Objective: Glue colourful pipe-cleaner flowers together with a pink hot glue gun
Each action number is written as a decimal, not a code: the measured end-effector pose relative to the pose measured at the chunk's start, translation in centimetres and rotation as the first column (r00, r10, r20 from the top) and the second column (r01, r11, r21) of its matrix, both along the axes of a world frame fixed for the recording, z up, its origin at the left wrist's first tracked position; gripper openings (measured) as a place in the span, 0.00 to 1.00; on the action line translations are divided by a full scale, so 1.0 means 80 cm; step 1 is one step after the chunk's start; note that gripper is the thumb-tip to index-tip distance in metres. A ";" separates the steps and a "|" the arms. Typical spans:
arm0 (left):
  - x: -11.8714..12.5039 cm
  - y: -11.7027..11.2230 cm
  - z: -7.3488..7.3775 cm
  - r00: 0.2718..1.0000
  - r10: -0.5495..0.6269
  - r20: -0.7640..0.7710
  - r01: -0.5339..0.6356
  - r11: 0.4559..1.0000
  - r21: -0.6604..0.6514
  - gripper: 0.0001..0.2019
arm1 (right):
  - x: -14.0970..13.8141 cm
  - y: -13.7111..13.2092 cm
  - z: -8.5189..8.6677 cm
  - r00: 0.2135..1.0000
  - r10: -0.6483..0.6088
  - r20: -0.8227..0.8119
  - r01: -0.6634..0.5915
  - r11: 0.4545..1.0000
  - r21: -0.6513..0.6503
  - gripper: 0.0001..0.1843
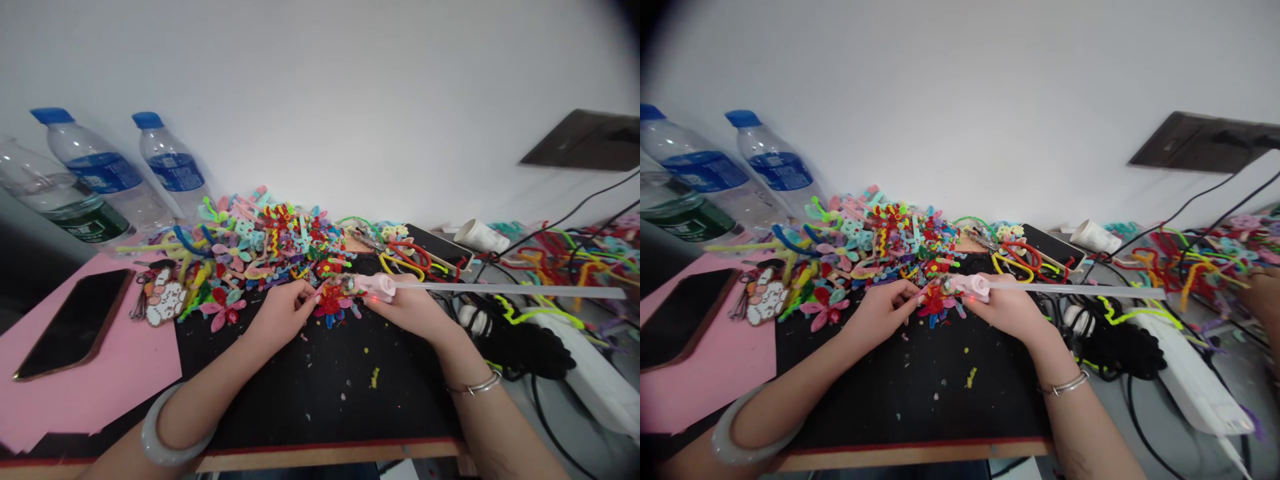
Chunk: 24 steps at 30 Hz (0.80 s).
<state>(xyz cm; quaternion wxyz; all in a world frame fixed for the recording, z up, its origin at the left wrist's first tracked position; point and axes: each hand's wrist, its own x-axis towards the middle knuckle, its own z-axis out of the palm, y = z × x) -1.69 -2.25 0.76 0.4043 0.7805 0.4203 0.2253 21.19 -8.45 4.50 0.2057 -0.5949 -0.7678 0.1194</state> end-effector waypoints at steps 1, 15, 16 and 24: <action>0.000 0.000 0.000 1.000 0.001 0.001 -0.001 1.000 0.001 0.10 | 0.001 0.000 0.000 1.000 -0.008 0.008 0.008 1.000 0.008 0.10; 0.000 0.001 0.000 1.000 0.023 -0.015 -0.023 0.999 -0.025 0.10 | 0.043 0.012 -0.016 0.923 -0.381 0.047 0.371 0.917 0.150 0.17; -0.001 0.000 0.000 1.000 0.022 -0.015 -0.022 0.999 -0.028 0.10 | 0.047 0.013 -0.019 0.922 -0.378 0.081 0.365 0.920 0.144 0.18; 0.000 0.000 0.005 0.999 0.040 -0.010 -0.040 0.998 -0.040 0.10 | 0.057 0.014 -0.035 0.827 -0.432 0.361 0.420 0.900 0.115 0.31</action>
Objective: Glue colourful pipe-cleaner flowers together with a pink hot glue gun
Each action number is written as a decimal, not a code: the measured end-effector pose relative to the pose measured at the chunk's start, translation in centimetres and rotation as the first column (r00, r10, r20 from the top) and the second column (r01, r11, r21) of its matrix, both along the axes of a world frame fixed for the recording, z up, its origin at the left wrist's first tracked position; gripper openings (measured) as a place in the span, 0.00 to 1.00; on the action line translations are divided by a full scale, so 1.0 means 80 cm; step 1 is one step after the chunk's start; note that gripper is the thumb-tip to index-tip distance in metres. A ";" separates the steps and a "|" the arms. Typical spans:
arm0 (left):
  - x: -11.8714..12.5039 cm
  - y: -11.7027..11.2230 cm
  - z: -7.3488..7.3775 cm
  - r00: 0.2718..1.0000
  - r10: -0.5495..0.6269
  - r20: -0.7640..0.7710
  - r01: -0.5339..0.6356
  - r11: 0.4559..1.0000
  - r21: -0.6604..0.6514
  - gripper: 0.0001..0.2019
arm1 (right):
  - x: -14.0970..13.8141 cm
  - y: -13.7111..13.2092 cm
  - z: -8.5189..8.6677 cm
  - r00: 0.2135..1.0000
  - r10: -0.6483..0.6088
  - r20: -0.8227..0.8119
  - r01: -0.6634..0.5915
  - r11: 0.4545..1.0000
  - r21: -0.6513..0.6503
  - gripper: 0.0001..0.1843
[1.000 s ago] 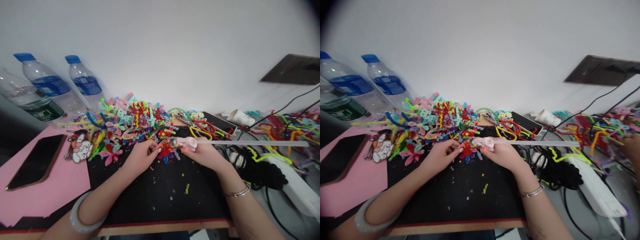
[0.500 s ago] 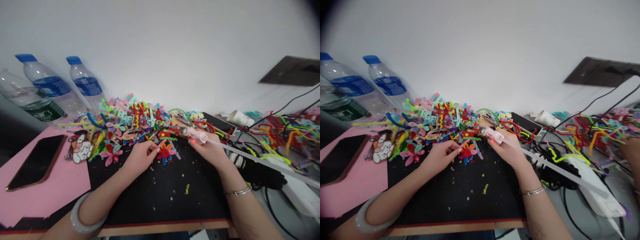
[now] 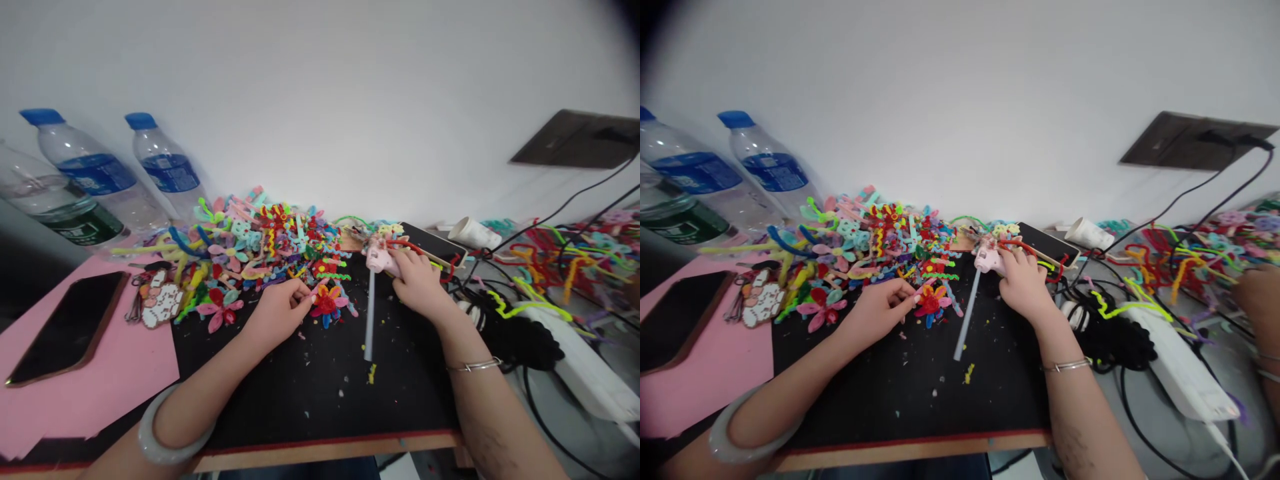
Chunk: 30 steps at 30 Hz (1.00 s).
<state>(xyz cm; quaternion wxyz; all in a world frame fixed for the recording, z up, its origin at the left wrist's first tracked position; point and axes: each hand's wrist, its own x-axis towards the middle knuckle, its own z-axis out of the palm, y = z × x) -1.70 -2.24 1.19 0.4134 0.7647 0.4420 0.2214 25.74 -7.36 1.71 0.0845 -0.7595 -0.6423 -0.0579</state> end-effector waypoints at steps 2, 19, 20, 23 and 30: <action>0.000 0.000 0.000 1.000 0.000 0.003 0.000 1.000 -0.006 0.10 | -0.006 -0.002 0.006 0.999 0.016 -0.033 -0.014 0.999 0.037 0.32; -0.003 0.003 -0.001 0.999 0.037 -0.003 -0.037 0.991 -0.130 0.09 | -0.102 -0.027 0.018 0.859 0.494 -0.131 -0.484 0.869 0.106 0.14; -0.002 0.003 -0.001 0.999 0.040 0.001 -0.039 0.989 -0.143 0.10 | -0.105 -0.027 0.017 0.868 0.482 -0.115 -0.472 0.875 0.105 0.13; -0.002 0.003 -0.001 0.999 0.041 -0.009 -0.042 0.989 -0.139 0.11 | -0.110 -0.028 0.014 0.887 0.450 -0.102 -0.441 0.892 0.100 0.09; -0.002 0.002 0.003 0.998 0.009 -0.057 -0.012 0.999 -0.053 0.12 | -0.110 -0.028 0.012 0.926 0.341 -0.162 -0.335 0.940 0.063 0.06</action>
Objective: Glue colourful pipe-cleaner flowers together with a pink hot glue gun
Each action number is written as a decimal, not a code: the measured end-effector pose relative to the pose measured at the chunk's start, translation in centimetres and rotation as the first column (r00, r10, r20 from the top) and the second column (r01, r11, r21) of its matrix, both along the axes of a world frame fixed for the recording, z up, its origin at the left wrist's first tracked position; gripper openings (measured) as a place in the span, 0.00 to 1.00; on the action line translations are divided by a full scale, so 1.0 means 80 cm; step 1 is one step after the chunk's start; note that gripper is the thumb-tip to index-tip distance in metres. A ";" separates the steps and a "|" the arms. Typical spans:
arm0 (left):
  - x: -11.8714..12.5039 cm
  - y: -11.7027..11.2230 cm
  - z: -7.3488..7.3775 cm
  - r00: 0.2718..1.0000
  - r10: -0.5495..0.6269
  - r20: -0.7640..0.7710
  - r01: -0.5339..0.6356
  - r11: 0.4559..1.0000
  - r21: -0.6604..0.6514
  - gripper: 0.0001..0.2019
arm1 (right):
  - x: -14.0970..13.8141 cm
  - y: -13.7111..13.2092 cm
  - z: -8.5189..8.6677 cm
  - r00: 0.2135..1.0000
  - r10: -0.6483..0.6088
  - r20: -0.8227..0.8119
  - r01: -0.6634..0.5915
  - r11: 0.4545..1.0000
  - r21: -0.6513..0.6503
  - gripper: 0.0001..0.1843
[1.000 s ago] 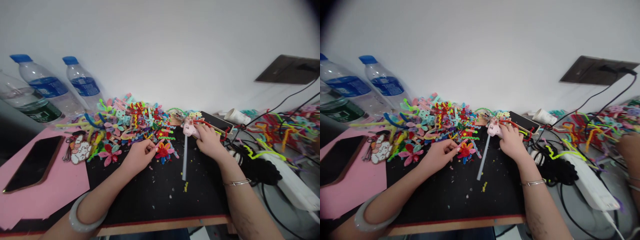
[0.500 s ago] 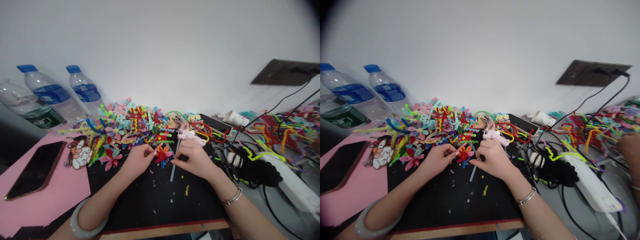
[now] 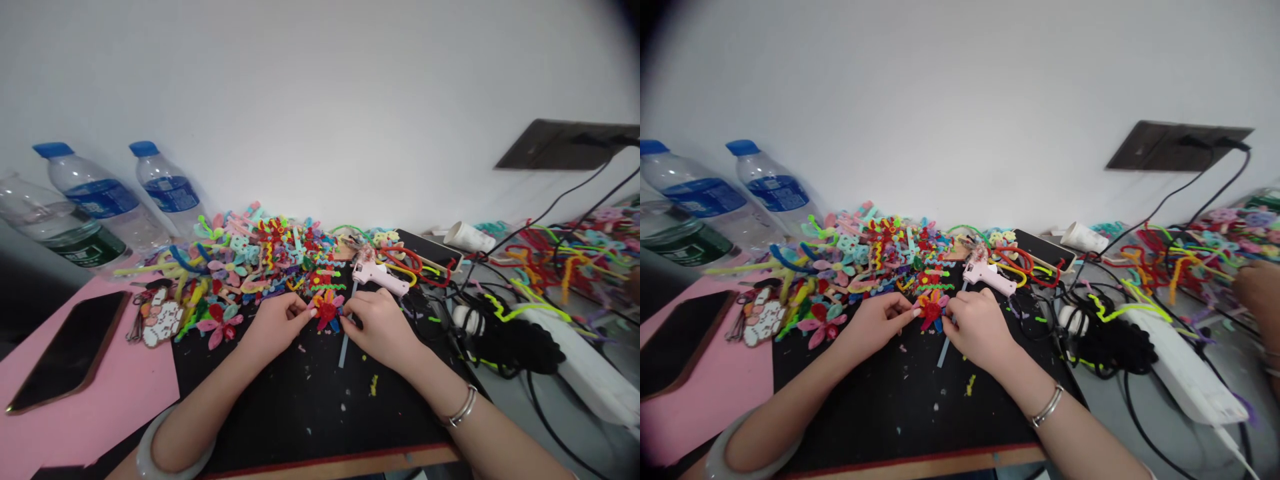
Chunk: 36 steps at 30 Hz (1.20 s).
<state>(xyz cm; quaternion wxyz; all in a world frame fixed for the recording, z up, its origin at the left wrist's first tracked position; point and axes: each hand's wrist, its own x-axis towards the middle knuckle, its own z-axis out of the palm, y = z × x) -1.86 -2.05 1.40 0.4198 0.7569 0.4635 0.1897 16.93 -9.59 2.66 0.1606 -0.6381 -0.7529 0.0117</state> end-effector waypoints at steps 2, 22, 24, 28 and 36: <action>0.000 0.000 0.001 1.000 0.000 0.000 0.000 1.000 0.015 0.13 | 0.001 0.000 0.000 1.000 -0.024 -0.011 0.024 1.000 -0.014 0.05; 0.005 0.003 -0.006 0.999 0.038 0.029 -0.041 0.991 0.127 0.15 | 0.008 0.005 -0.003 0.998 -0.059 -0.037 0.059 0.998 0.024 0.10; 0.006 0.003 -0.005 0.999 0.033 0.035 -0.038 0.991 0.131 0.15 | 0.007 0.005 -0.004 0.997 -0.059 -0.042 0.059 0.998 0.019 0.10; 0.007 0.001 -0.003 1.000 0.009 0.022 -0.012 0.988 0.156 0.16 | 0.006 0.005 -0.006 0.996 -0.067 -0.050 0.068 0.998 0.012 0.10; 0.008 0.000 -0.004 1.000 -0.012 0.002 0.011 0.984 0.179 0.11 | 0.003 0.005 -0.008 0.995 -0.076 -0.064 0.075 0.997 -0.009 0.11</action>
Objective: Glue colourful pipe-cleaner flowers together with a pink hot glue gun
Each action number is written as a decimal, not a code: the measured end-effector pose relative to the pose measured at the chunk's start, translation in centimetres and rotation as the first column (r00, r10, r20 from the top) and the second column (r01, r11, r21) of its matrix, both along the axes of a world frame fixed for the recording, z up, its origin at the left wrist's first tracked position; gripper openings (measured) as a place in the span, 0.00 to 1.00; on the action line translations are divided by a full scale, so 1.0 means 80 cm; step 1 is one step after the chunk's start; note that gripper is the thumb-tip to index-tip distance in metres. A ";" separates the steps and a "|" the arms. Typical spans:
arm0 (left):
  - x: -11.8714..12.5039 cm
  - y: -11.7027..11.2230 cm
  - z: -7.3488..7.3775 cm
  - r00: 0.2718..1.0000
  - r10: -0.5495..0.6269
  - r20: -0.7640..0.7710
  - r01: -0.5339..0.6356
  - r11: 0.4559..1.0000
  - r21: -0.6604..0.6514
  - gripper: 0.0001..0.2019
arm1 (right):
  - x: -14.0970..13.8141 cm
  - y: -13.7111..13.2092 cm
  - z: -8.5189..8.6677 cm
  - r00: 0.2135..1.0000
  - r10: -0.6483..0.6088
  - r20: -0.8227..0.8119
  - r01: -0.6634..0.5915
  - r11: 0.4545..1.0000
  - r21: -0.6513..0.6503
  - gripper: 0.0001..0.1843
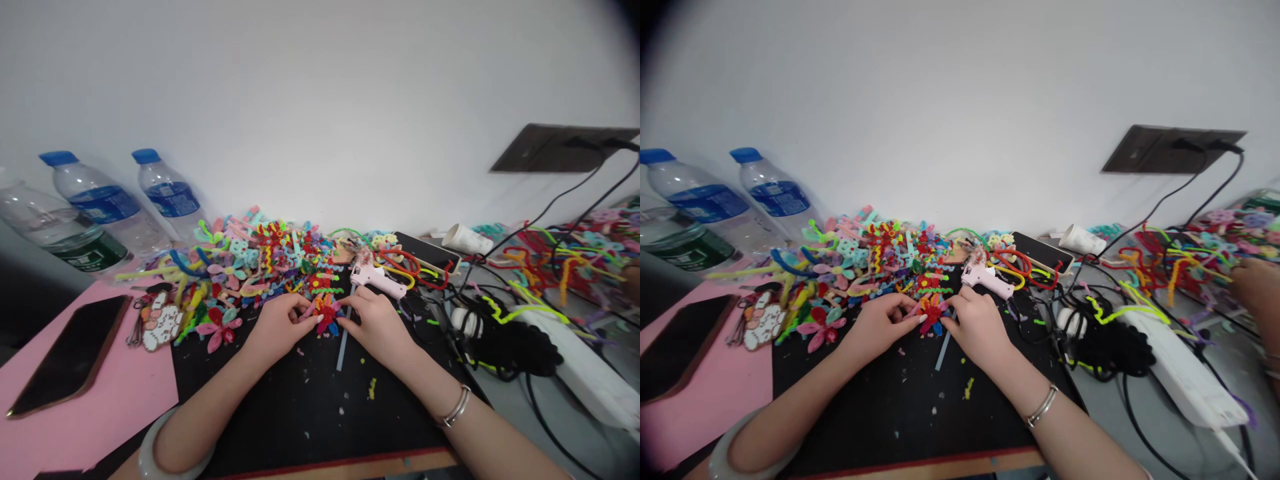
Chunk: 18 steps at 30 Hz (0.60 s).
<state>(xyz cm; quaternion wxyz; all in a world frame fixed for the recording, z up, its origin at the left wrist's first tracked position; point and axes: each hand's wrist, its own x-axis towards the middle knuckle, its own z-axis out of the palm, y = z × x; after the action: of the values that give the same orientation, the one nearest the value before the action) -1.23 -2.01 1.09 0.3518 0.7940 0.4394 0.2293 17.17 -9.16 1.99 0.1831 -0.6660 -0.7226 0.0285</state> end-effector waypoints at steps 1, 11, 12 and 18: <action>0.000 0.000 0.000 1.000 -0.001 0.004 0.001 1.000 -0.005 0.11 | 0.000 0.000 0.000 1.000 -0.001 -0.002 0.001 1.000 0.000 0.11; 0.000 -0.001 -0.004 0.997 0.031 0.064 -0.023 0.991 -0.135 0.12 | -0.004 -0.001 0.001 1.000 0.012 0.016 -0.012 1.000 0.020 0.11; 0.000 -0.001 -0.005 0.997 0.033 0.069 -0.023 0.990 -0.141 0.12 | -0.005 -0.002 0.001 1.000 0.019 0.014 -0.020 0.999 0.031 0.12; 0.001 -0.001 -0.004 0.997 0.037 0.069 -0.025 0.986 -0.167 0.11 | -0.009 -0.004 0.001 0.987 0.160 0.006 -0.160 0.986 0.038 0.21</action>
<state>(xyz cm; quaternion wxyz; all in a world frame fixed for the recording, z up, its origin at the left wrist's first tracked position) -1.14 -2.10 0.78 0.4288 0.7462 0.4566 0.2256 16.43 -9.48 2.06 0.1918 -0.6024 -0.7743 0.0285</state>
